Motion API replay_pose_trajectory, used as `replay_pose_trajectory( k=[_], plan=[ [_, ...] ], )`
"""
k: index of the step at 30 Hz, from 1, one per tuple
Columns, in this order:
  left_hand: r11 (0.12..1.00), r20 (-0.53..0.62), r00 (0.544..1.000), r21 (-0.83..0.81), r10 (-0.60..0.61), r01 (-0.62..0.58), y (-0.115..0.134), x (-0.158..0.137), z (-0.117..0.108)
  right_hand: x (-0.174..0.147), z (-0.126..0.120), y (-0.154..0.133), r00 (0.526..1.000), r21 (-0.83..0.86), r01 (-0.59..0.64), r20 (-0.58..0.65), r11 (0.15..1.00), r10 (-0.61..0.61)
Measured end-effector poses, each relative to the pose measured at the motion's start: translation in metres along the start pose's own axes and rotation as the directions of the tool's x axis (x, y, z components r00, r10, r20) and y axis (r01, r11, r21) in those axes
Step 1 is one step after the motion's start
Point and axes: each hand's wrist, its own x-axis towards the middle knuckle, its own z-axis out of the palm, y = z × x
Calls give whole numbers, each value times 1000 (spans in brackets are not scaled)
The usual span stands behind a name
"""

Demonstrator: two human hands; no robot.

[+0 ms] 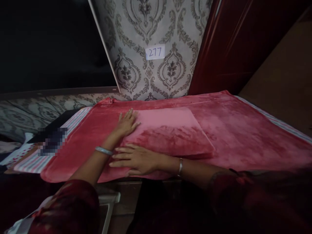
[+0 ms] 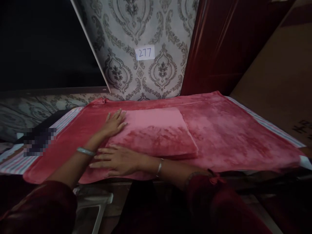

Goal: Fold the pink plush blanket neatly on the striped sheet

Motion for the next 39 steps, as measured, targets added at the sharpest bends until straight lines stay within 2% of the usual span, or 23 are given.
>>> replay_pose_trajectory(
  k=[2, 4, 6, 7, 8, 9, 10, 11, 13, 14, 17, 20, 22, 24, 26, 27, 28, 29, 31, 34, 35, 39],
  plan=[
    [998, 0, 998, 6, 58, -58, 21, -21, -2, -28, -13, -10, 997, 46, -35, -63, 998, 38],
    [987, 37, 987, -1, 159, -159, 46, -46, 3, -61, -26, -8, 978, 119, -114, -161, 986, 132],
    [957, 84, 953, -27, 290, -289, 74, -71, 13, -93, -39, 4, 921, 211, -228, -271, 951, 281],
    [936, 97, 931, -40, 351, -349, 88, -82, 21, -105, -45, 12, 878, 254, -289, -315, 923, 361],
    [919, 97, 914, -41, 394, -392, 101, -91, 29, -115, -49, 21, 837, 288, -341, -341, 895, 428],
    [909, 81, 905, -32, 417, -416, 114, -99, 38, -121, -52, 30, 815, 311, -373, -340, 874, 469],
    [904, 53, 902, -17, 428, -428, 124, -105, 47, -124, -52, 37, 821, 320, -383, -313, 867, 478],
    [904, 19, 904, 0, 427, -427, 133, -110, 56, -124, -50, 43, 852, 317, -374, -254, 872, 458],
    [918, -62, 916, 21, 397, -397, 146, -117, 72, -120, -41, 52, 931, 292, -327, -64, 899, 359],
    [926, -101, 921, 23, 376, -376, 150, -120, 78, -116, -35, 56, 949, 272, -310, 38, 911, 312],
    [945, -186, 928, 14, 323, -326, 155, -125, 87, -107, -20, 72, 930, 168, -326, 234, 930, 284],
    [943, -217, 918, 42, 332, -331, 155, -127, 89, -104, -20, 101, 897, 15, -384, 243, 923, 369],
    [941, -218, 916, 69, 338, -331, 155, -128, 88, -106, -30, 123, 853, -105, -474, 192, 874, 486],
    [941, -216, 916, 83, 337, -327, 153, -129, 88, -112, -42, 139, 762, -193, -610, 124, 768, 636],
    [941, -222, 914, 84, 339, -328, 152, -130, 86, -121, -55, 144, 660, -208, -727, 54, 655, 750],
    [941, -226, 914, 80, 338, -329, 152, -130, 84, -127, -60, 141, 629, -194, -759, 30, 622, 777],
    [944, -233, 915, 73, 331, -323, 154, -129, 81, -134, -63, 136, 619, -175, -771, 16, 612, 785],
    [948, -242, 916, 64, 318, -312, 156, -127, 77, -140, -66, 128, 630, -158, -766, 10, 624, 776],
    [954, -265, 917, 45, 299, -298, 167, -119, 69, -153, -69, 110, 688, -133, -718, 23, 684, 726],
    [947, -271, 910, 24, 314, -320, 193, -101, 66, -168, -67, 91, 758, -112, -642, 59, 759, 650],
    [945, -266, 910, 21, 319, -325, 203, -96, 68, -173, -65, 89, 759, -113, -638, 71, 761, 647],
    [958, -291, 914, 31, 282, -286, 229, -88, 94, -190, -51, 94, 708, -141, -688, 88, 712, 701]
  ],
)
